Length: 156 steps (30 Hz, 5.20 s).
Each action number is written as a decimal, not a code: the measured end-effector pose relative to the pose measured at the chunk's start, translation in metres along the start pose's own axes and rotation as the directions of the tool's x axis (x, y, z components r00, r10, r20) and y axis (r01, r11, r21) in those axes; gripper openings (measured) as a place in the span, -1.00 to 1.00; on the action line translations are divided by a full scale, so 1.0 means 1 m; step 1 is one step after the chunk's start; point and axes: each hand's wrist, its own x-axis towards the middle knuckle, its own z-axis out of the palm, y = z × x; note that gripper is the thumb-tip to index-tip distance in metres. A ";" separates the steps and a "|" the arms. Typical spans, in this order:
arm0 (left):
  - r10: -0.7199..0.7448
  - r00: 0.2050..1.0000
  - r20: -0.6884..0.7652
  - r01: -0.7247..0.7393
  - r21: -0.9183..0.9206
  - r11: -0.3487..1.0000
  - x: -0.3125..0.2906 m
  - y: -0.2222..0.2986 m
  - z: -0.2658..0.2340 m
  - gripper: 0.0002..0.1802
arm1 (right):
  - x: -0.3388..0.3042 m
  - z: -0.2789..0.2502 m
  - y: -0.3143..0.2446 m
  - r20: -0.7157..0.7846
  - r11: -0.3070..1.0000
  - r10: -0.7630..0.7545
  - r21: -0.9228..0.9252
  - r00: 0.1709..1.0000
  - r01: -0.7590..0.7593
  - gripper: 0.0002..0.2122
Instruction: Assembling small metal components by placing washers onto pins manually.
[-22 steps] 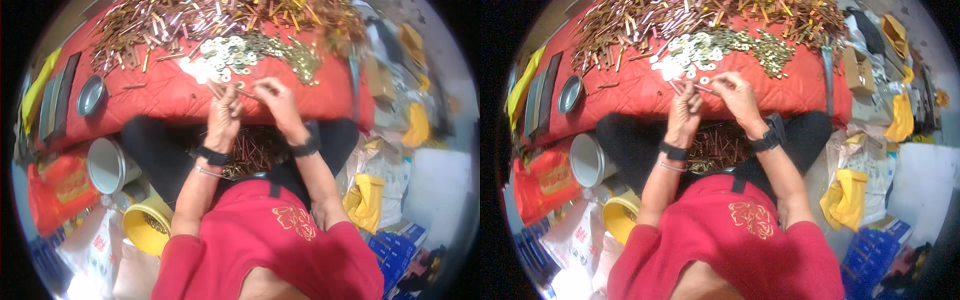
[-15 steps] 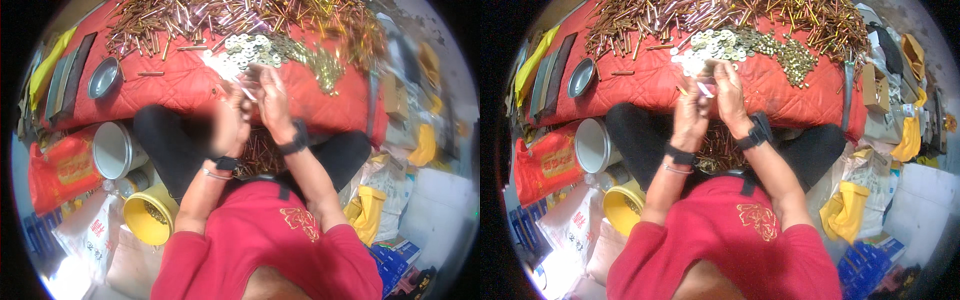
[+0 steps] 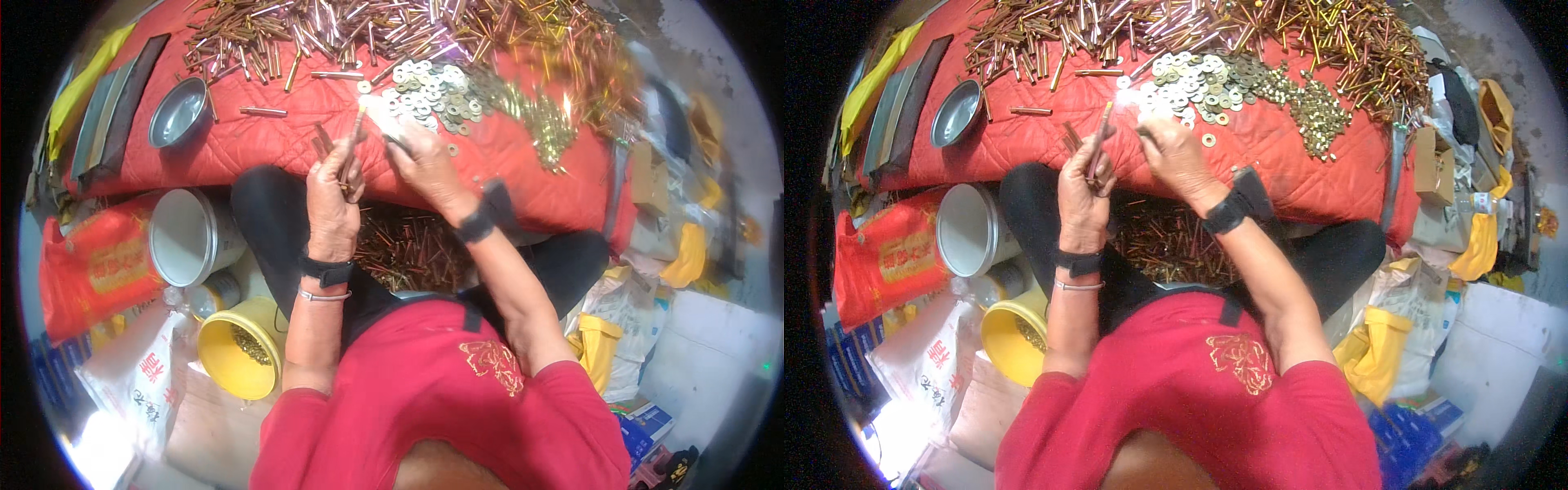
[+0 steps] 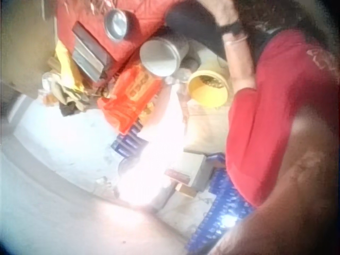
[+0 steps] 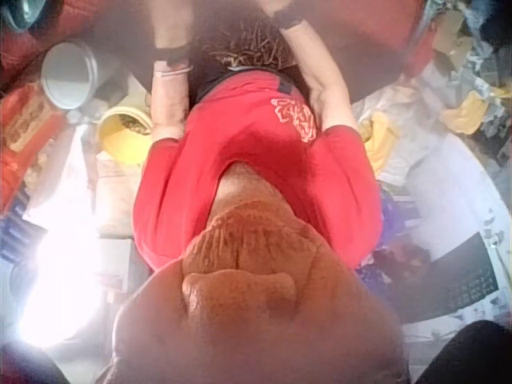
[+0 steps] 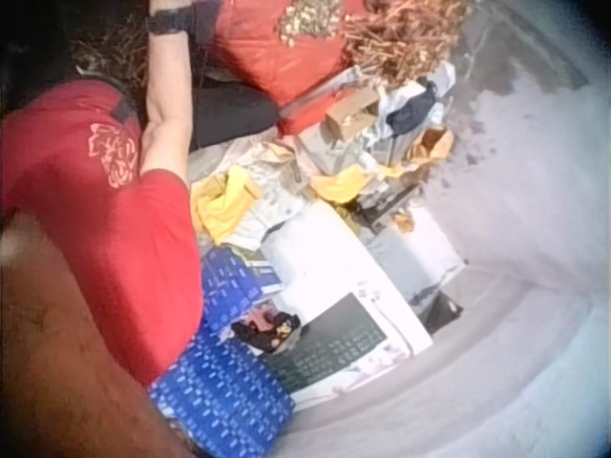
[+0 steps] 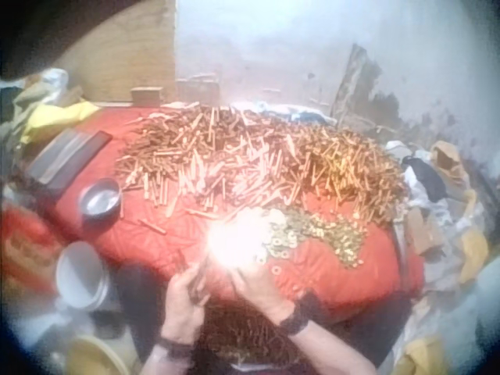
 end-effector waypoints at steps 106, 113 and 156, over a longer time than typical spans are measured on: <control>-0.465 0.825 0.321 0.359 0.337 0.870 -0.021 -0.070 0.051 -0.72 | -0.068 -0.134 -0.023 -0.063 0.997 0.042 -0.066 0.997 -0.047 -0.69; -0.463 0.828 0.316 0.342 0.370 0.864 -0.013 -0.075 0.050 -0.70 | -0.068 -0.133 -0.017 -0.140 0.985 -0.014 -0.175 0.990 -0.011 -0.67; 0.349 0.603 0.718 -0.764 0.646 -0.008 0.106 -0.061 0.098 -0.76 | 0.058 -0.256 0.214 -0.543 0.556 0.452 -0.449 0.708 -0.700 -0.78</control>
